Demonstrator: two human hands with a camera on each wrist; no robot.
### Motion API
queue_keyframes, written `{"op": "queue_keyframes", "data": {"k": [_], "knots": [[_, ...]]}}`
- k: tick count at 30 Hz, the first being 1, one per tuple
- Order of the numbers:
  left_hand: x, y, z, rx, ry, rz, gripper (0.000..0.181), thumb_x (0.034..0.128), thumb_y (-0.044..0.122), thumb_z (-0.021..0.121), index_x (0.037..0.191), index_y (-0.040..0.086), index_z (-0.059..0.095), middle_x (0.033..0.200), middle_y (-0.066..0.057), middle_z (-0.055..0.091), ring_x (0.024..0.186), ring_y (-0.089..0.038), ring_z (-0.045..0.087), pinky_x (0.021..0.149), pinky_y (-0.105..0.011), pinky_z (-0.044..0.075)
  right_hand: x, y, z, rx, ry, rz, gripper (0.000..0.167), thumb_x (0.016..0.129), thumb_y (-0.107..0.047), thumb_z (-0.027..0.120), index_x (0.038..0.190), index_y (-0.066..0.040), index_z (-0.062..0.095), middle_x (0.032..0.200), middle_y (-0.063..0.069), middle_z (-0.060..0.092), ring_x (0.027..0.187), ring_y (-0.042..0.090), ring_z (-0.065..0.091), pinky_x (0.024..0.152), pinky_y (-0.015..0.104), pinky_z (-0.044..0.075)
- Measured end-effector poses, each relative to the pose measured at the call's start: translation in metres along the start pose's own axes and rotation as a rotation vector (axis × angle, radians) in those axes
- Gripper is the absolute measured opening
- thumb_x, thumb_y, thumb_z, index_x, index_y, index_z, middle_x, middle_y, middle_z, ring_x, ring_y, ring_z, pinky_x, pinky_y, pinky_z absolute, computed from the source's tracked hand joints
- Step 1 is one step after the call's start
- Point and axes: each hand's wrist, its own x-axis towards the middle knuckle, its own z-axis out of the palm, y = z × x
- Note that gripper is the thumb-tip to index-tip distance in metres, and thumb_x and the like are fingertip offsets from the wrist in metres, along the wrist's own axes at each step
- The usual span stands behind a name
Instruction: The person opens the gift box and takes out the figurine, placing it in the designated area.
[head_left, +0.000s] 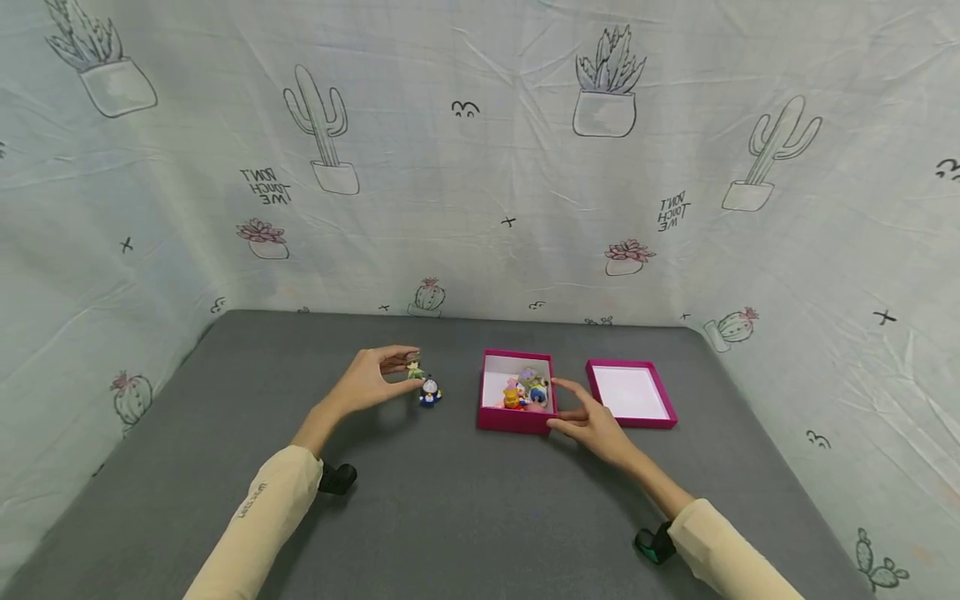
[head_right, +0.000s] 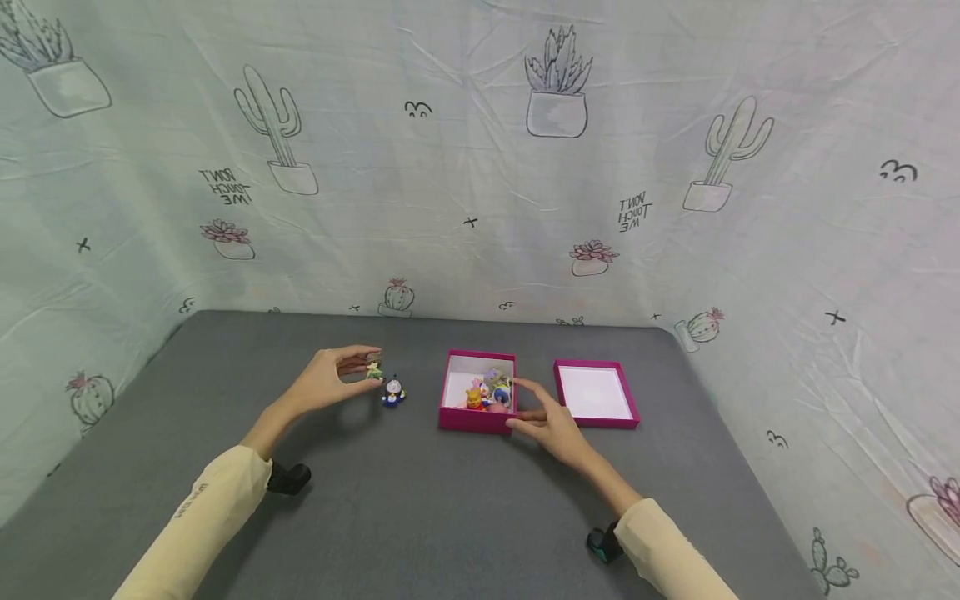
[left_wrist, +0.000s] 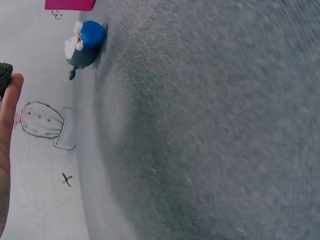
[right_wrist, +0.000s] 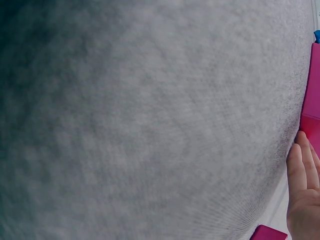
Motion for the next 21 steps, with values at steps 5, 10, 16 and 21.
{"op": "queue_keyframes", "data": {"k": [5,10,16,21], "knots": [[-0.007,-0.004,-0.006,-0.010,-0.004,0.004,0.056,0.0828,0.029,0.077,0.130,0.006,0.058,0.123,-0.013,0.063,0.108,-0.025,0.064,0.090,-0.033,0.050,0.000,0.000,0.001,0.006,-0.008,0.017,0.065,0.090,-0.020,0.068,0.146,-0.015,0.035,0.115,0.025,0.064,0.100,0.028,0.067,0.081,0.039,0.055],[-0.014,-0.010,-0.013,0.003,-0.003,-0.023,0.058,0.0831,0.031,0.076,0.130,0.002,0.057,0.124,-0.016,0.062,0.108,-0.027,0.063,0.090,-0.034,0.050,0.000,-0.001,0.002,0.012,-0.010,0.013,0.066,0.090,-0.019,0.068,0.147,-0.015,0.034,0.116,0.026,0.063,0.100,0.028,0.067,0.080,0.038,0.055],[-0.023,-0.021,-0.021,0.054,-0.001,-0.072,0.063,0.0827,0.033,0.076,0.132,-0.001,0.055,0.125,-0.017,0.061,0.109,-0.028,0.063,0.090,-0.036,0.050,-0.003,-0.013,0.001,0.000,0.007,-0.012,0.066,0.089,-0.010,0.068,0.146,-0.007,0.035,0.113,0.029,0.063,0.096,0.030,0.068,0.077,0.033,0.055],[-0.028,-0.027,-0.024,0.074,-0.003,-0.097,0.067,0.0811,0.033,0.078,0.133,-0.001,0.054,0.125,-0.018,0.061,0.108,-0.029,0.063,0.090,-0.039,0.050,-0.006,-0.032,-0.001,0.003,-0.005,0.001,0.064,0.088,-0.002,0.067,0.144,0.002,0.035,0.111,0.032,0.063,0.096,0.036,0.067,0.077,0.032,0.054]]}}
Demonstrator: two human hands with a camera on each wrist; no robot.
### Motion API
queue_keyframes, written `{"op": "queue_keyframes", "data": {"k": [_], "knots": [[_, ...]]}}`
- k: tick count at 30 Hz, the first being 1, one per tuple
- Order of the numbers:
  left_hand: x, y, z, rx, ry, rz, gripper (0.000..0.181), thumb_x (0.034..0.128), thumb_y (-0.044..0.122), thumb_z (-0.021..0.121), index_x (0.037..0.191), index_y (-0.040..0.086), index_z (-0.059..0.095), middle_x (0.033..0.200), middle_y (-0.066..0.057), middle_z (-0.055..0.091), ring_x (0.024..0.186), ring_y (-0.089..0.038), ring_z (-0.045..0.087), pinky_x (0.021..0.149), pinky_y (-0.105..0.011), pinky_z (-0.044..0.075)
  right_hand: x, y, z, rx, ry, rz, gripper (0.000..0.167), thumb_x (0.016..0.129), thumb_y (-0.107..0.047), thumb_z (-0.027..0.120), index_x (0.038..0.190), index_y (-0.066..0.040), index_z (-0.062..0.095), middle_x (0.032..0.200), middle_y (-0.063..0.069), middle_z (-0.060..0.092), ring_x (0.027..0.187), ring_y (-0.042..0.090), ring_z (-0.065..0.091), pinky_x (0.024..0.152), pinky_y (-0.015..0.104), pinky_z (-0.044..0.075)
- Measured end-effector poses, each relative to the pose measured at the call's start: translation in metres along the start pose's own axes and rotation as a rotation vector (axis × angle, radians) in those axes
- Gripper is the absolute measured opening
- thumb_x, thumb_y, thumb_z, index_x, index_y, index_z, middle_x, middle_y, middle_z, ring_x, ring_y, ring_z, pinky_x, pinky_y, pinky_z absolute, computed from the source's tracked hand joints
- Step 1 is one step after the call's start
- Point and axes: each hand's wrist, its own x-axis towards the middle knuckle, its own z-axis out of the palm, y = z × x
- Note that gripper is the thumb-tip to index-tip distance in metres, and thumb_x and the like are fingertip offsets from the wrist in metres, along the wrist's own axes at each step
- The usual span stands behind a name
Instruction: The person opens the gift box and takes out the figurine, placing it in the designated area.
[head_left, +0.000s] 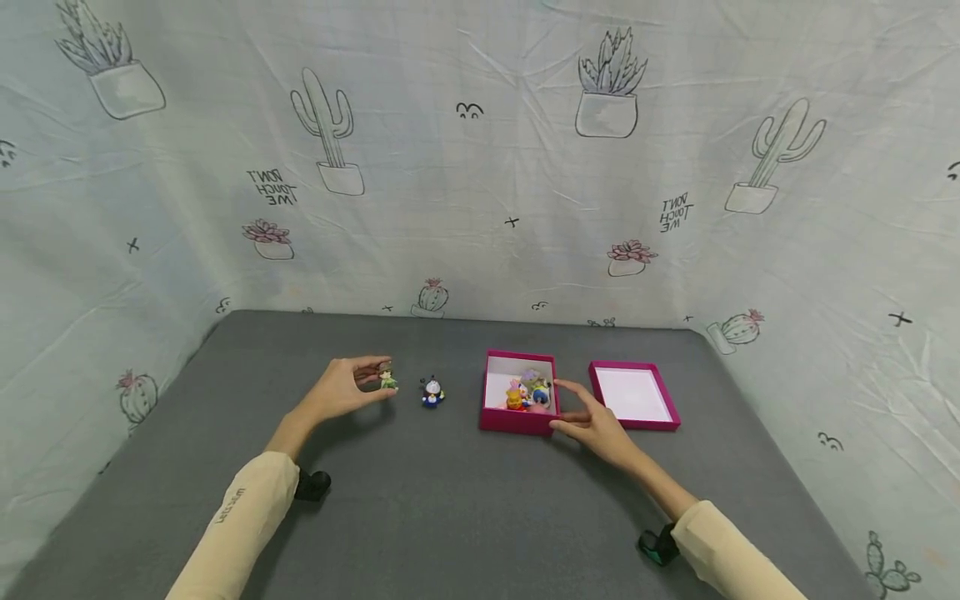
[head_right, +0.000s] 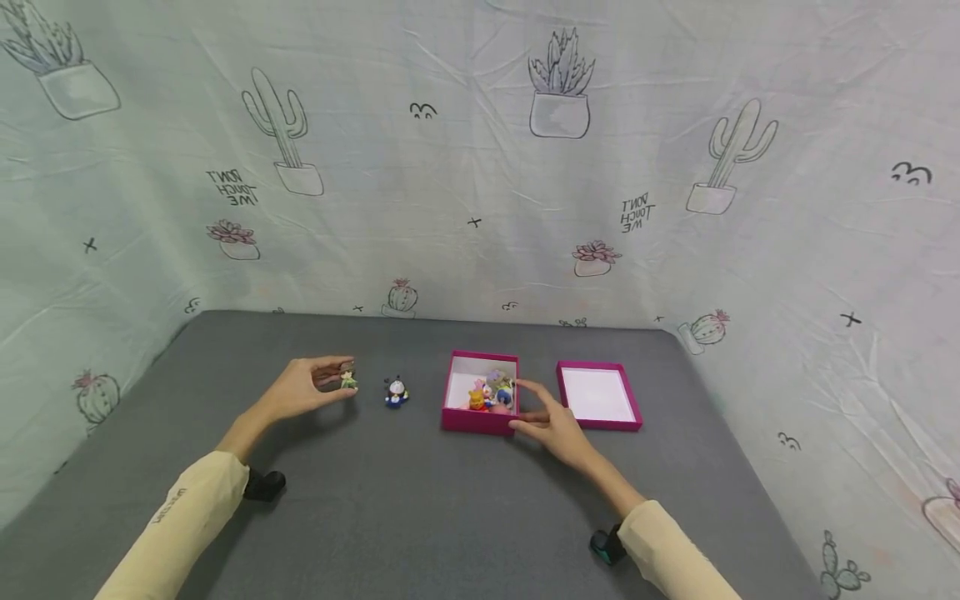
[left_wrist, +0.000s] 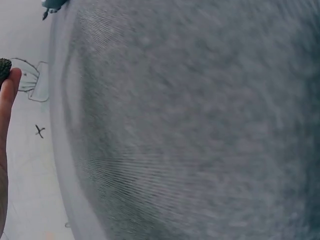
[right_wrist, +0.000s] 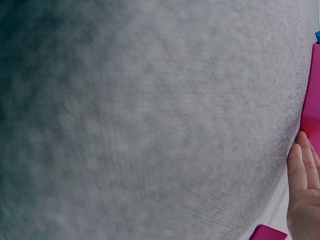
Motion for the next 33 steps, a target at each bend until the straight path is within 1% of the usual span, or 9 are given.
{"op": "queue_keyframes", "data": {"k": [4,11,14,17,20,23,26,30,33], "knots": [[-0.002,-0.005,0.003,0.013,-0.009,-0.013,0.068,0.0804,0.033,0.078,0.133,-0.002,0.054,0.125,-0.020,0.060,0.107,-0.031,0.063,0.089,-0.040,0.051,-0.001,0.000,0.000,0.001,-0.002,0.005,0.064,0.088,-0.002,0.067,0.144,0.001,0.034,0.112,0.031,0.062,0.096,0.035,0.067,0.078,0.033,0.054],[0.000,-0.017,0.009,0.023,-0.034,-0.018,0.068,0.0807,0.033,0.078,0.132,-0.006,0.054,0.127,-0.023,0.058,0.110,-0.033,0.062,0.089,-0.039,0.050,0.000,0.029,0.004,-0.006,0.004,0.021,0.068,0.089,-0.016,0.070,0.147,-0.012,0.034,0.119,0.027,0.061,0.098,0.028,0.068,0.078,0.033,0.054],[0.002,-0.018,0.009,0.027,-0.050,-0.042,0.068,0.0786,0.033,0.080,0.131,-0.004,0.055,0.128,-0.021,0.058,0.111,-0.031,0.061,0.091,-0.038,0.050,0.000,0.034,0.004,0.005,0.001,0.027,0.068,0.089,-0.020,0.070,0.147,-0.015,0.035,0.121,0.026,0.060,0.099,0.027,0.067,0.079,0.033,0.054],[0.005,-0.019,0.009,0.047,-0.085,-0.048,0.069,0.0773,0.034,0.081,0.131,-0.002,0.056,0.127,-0.020,0.059,0.112,-0.030,0.060,0.092,-0.038,0.049,0.000,0.035,0.004,0.012,0.002,0.026,0.067,0.089,-0.021,0.070,0.146,-0.016,0.036,0.124,0.026,0.058,0.100,0.028,0.067,0.081,0.037,0.054],[0.009,-0.018,0.009,0.080,-0.127,-0.030,0.069,0.0774,0.035,0.081,0.130,-0.001,0.056,0.127,-0.020,0.059,0.113,-0.031,0.060,0.093,-0.039,0.049,0.000,0.034,0.004,0.005,0.005,0.026,0.067,0.089,-0.021,0.070,0.146,-0.016,0.036,0.127,0.027,0.056,0.101,0.029,0.067,0.081,0.038,0.054],[0.012,-0.016,0.008,0.119,-0.156,0.003,0.068,0.0784,0.036,0.080,0.130,-0.002,0.056,0.126,-0.020,0.060,0.112,-0.033,0.060,0.092,-0.042,0.049,0.001,0.032,0.004,-0.014,0.009,0.024,0.067,0.089,-0.018,0.069,0.146,-0.014,0.035,0.127,0.027,0.056,0.100,0.029,0.067,0.080,0.036,0.055],[0.014,-0.013,0.008,0.162,-0.167,0.025,0.067,0.0781,0.036,0.080,0.130,-0.001,0.057,0.125,-0.018,0.061,0.110,-0.032,0.061,0.092,-0.043,0.049,0.001,0.023,0.003,-0.009,0.008,0.018,0.067,0.089,-0.013,0.069,0.146,-0.008,0.034,0.124,0.029,0.057,0.099,0.031,0.067,0.078,0.034,0.054],[0.017,-0.012,0.008,0.188,-0.184,0.041,0.067,0.0776,0.036,0.080,0.130,0.000,0.057,0.126,-0.018,0.060,0.109,-0.032,0.061,0.092,-0.043,0.049,0.001,0.007,0.001,0.019,0.003,0.010,0.066,0.088,-0.006,0.068,0.145,-0.002,0.035,0.123,0.033,0.056,0.098,0.036,0.066,0.077,0.033,0.054],[0.019,-0.013,0.008,0.204,-0.198,0.051,0.067,0.0773,0.034,0.081,0.131,0.001,0.056,0.126,-0.018,0.060,0.111,-0.032,0.061,0.092,-0.044,0.048,0.002,0.007,0.001,0.007,0.003,-0.009,0.065,0.089,-0.007,0.068,0.144,-0.001,0.035,0.123,0.033,0.056,0.097,0.033,0.067,0.075,0.032,0.055]]}}
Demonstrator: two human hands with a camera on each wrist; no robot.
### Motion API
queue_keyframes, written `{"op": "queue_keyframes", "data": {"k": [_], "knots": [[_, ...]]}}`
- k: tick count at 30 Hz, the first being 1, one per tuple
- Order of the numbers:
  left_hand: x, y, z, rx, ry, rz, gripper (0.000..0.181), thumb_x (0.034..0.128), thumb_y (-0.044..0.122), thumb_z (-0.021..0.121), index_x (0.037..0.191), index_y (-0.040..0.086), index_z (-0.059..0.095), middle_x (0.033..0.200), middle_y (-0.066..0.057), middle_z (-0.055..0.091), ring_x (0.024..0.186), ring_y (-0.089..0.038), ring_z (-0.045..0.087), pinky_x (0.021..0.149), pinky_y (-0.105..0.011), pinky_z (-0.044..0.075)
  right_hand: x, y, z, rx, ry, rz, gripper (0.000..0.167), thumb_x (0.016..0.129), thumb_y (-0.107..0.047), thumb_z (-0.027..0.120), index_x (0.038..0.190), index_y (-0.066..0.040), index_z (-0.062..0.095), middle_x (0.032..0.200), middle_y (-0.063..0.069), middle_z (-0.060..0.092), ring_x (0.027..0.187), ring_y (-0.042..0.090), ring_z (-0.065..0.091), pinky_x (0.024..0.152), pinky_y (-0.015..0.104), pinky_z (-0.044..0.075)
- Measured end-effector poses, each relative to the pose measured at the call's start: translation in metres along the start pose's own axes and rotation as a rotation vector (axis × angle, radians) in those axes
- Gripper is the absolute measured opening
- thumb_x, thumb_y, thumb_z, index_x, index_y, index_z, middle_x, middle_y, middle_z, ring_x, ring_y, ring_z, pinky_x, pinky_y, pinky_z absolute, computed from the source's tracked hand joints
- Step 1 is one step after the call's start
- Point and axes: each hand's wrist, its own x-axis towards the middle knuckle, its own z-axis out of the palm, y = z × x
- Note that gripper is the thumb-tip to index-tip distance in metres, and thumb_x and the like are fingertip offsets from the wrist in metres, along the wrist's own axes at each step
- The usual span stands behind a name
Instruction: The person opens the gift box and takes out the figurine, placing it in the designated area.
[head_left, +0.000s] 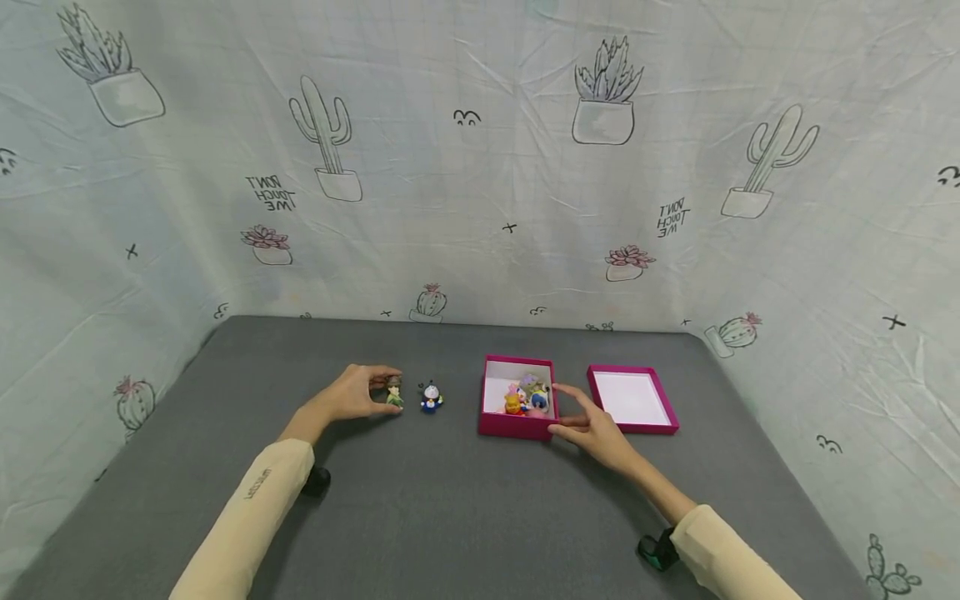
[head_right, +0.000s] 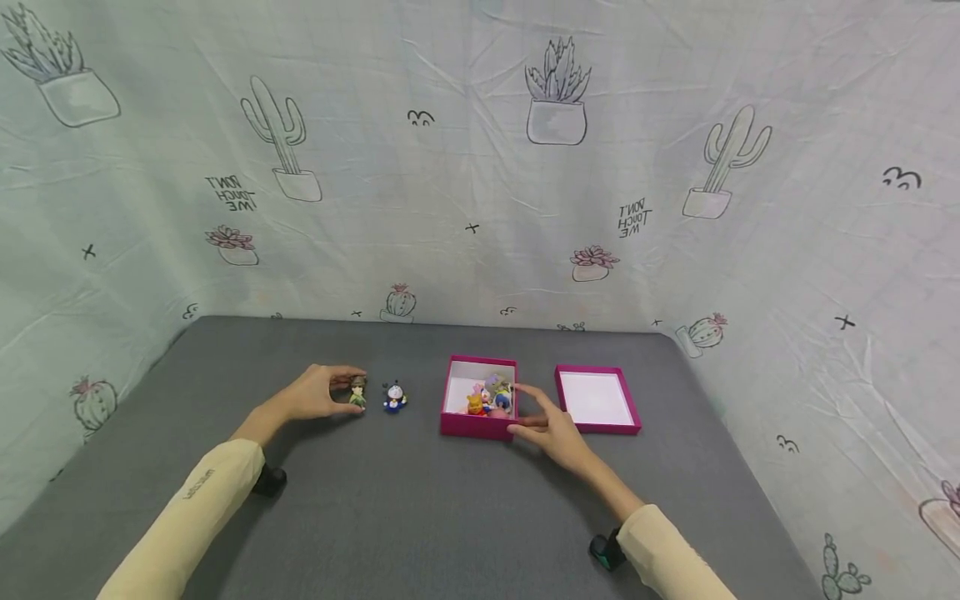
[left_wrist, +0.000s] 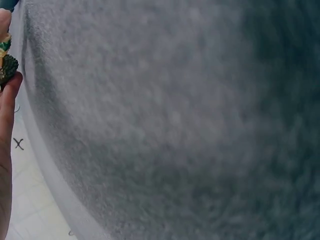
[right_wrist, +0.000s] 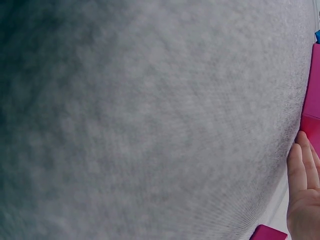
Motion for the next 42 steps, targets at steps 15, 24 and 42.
{"op": "queue_keyframes", "data": {"k": [15,24,42], "knots": [[-0.003,-0.010,0.000,0.074,-0.020,0.114,0.066,0.0790,0.030,0.080,0.133,0.003,0.053,0.130,-0.017,0.057,0.118,-0.035,0.056,0.095,-0.048,0.046,0.001,0.025,0.004,-0.005,0.008,0.008,0.066,0.089,-0.019,0.069,0.146,-0.014,0.036,0.125,0.029,0.057,0.100,0.029,0.067,0.079,0.034,0.055],[-0.003,-0.010,0.000,0.110,-0.006,0.085,0.073,0.0757,0.033,0.082,0.136,0.005,0.052,0.132,-0.017,0.056,0.121,-0.035,0.052,0.098,-0.051,0.042,0.000,0.024,0.005,0.008,0.012,0.010,0.067,0.089,-0.018,0.069,0.146,-0.013,0.035,0.127,0.029,0.055,0.100,0.030,0.067,0.080,0.037,0.055],[-0.007,-0.008,0.001,0.100,0.019,-0.013,0.086,0.0692,0.042,0.084,0.139,0.005,0.051,0.135,-0.021,0.052,0.117,-0.040,0.054,0.092,-0.055,0.045,-0.001,0.028,0.006,-0.005,0.016,0.016,0.067,0.089,-0.018,0.069,0.147,-0.014,0.035,0.130,0.028,0.053,0.101,0.028,0.067,0.080,0.033,0.054]]}}
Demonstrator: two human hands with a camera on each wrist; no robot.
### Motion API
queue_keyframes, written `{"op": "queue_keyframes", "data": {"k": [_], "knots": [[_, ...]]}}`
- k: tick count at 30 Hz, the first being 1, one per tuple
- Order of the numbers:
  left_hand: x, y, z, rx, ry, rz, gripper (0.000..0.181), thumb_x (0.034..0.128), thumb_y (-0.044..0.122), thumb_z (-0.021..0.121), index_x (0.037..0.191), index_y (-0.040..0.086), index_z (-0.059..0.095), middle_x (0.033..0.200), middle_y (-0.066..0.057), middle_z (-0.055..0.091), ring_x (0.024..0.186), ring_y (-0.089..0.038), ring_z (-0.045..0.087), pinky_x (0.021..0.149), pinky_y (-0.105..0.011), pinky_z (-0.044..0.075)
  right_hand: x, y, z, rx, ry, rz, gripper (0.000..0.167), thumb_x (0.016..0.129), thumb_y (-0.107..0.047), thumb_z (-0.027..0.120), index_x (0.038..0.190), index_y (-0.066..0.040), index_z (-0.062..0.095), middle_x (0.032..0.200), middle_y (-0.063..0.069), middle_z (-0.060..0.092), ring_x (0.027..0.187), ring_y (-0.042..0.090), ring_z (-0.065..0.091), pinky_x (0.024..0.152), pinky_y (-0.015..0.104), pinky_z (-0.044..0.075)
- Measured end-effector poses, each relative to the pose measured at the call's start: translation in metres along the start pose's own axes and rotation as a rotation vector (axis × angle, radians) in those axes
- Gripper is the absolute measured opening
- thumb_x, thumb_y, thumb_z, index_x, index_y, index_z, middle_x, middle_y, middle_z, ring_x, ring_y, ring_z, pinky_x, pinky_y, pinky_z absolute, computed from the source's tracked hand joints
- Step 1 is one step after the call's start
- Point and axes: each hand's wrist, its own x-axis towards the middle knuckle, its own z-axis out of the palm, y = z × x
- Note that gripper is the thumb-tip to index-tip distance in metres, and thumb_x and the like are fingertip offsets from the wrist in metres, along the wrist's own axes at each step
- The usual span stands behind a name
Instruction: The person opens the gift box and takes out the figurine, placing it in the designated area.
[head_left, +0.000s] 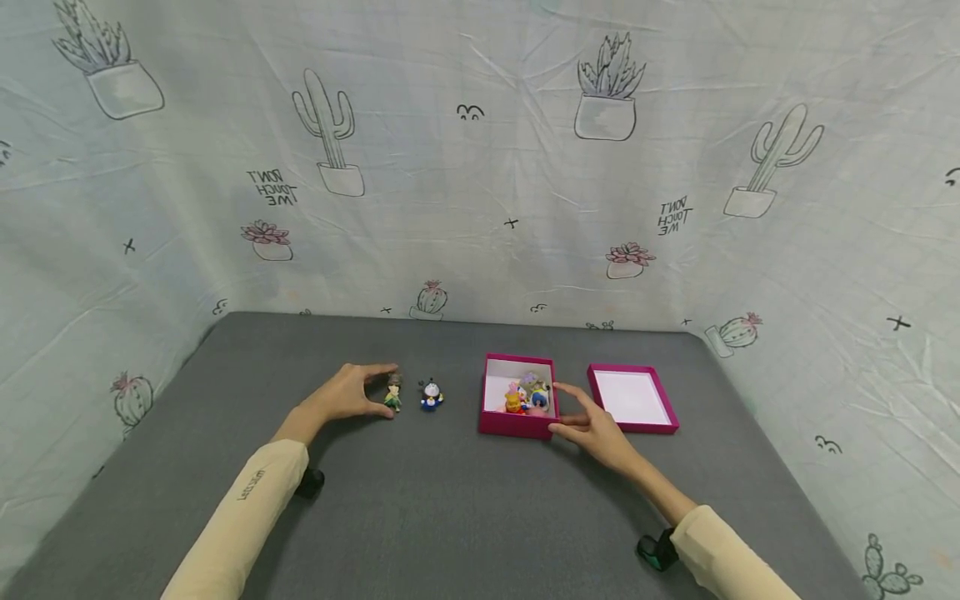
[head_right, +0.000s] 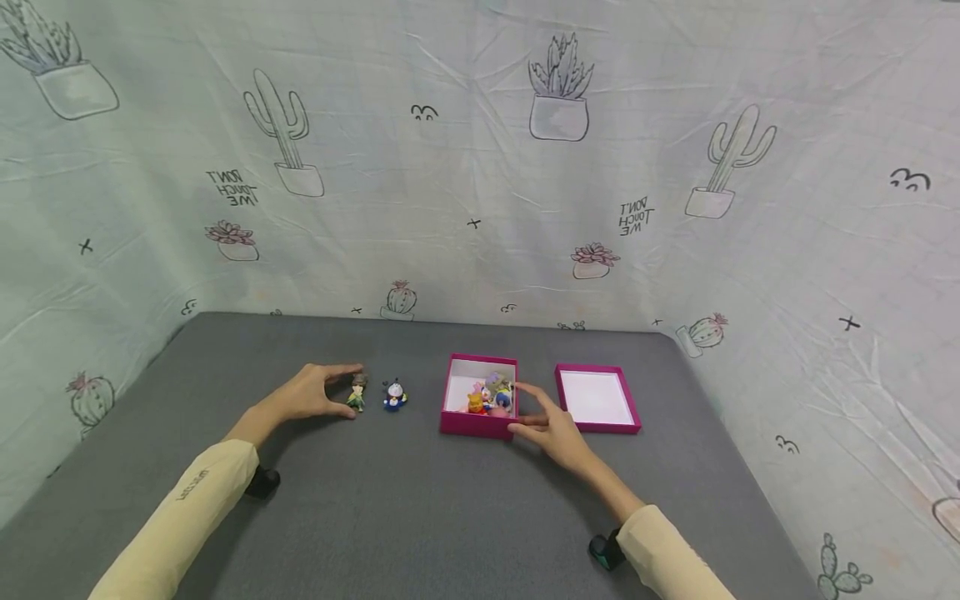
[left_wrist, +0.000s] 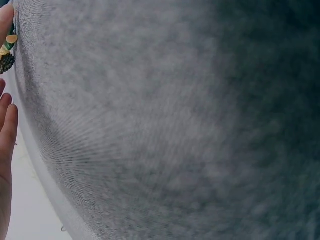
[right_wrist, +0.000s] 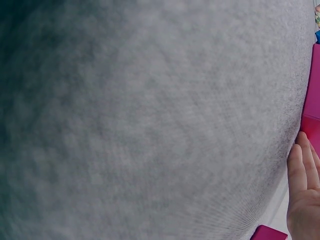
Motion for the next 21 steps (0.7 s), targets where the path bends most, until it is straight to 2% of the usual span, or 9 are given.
{"op": "queue_keyframes", "data": {"k": [4,8,11,16,21], "knots": [[0.001,0.000,-0.002,-0.041,-0.002,-0.019,0.086,0.0687,0.042,0.085,0.139,0.005,0.051,0.137,-0.022,0.050,0.118,-0.042,0.053,0.094,-0.054,0.044,0.000,-0.007,-0.001,-0.005,-0.004,-0.003,0.067,0.090,-0.012,0.068,0.147,-0.009,0.034,0.126,0.031,0.055,0.100,0.031,0.067,0.080,0.035,0.054],[0.000,0.002,-0.005,-0.141,0.031,-0.045,0.083,0.0704,0.039,0.085,0.138,0.004,0.051,0.138,-0.021,0.049,0.119,-0.042,0.052,0.097,-0.051,0.043,-0.001,-0.025,-0.003,0.007,-0.020,0.008,0.066,0.089,-0.006,0.067,0.146,-0.002,0.033,0.120,0.034,0.057,0.099,0.036,0.066,0.080,0.038,0.054],[-0.001,0.004,-0.007,-0.220,0.109,-0.058,0.071,0.0762,0.033,0.082,0.135,0.003,0.054,0.135,-0.020,0.053,0.118,-0.040,0.054,0.097,-0.049,0.044,-0.002,-0.037,-0.005,0.007,-0.030,0.023,0.065,0.089,-0.004,0.066,0.145,0.001,0.033,0.119,0.034,0.058,0.100,0.038,0.065,0.081,0.038,0.054],[-0.002,0.006,-0.009,-0.419,0.256,-0.054,0.052,0.0831,0.020,0.076,0.127,-0.002,0.059,0.124,-0.018,0.062,0.115,-0.035,0.058,0.095,-0.040,0.047,-0.002,-0.043,-0.007,0.000,-0.034,0.026,0.064,0.090,-0.003,0.066,0.145,0.001,0.033,0.120,0.034,0.057,0.100,0.039,0.065,0.081,0.038,0.054],[-0.001,0.005,-0.010,-0.624,0.310,-0.011,0.046,0.0849,0.013,0.074,0.124,-0.005,0.059,0.120,-0.026,0.060,0.111,-0.041,0.057,0.089,-0.023,0.049,-0.002,-0.042,-0.008,0.010,-0.035,0.026,0.064,0.090,-0.003,0.066,0.145,0.001,0.033,0.116,0.034,0.059,0.100,0.039,0.065,0.080,0.036,0.054]]}}
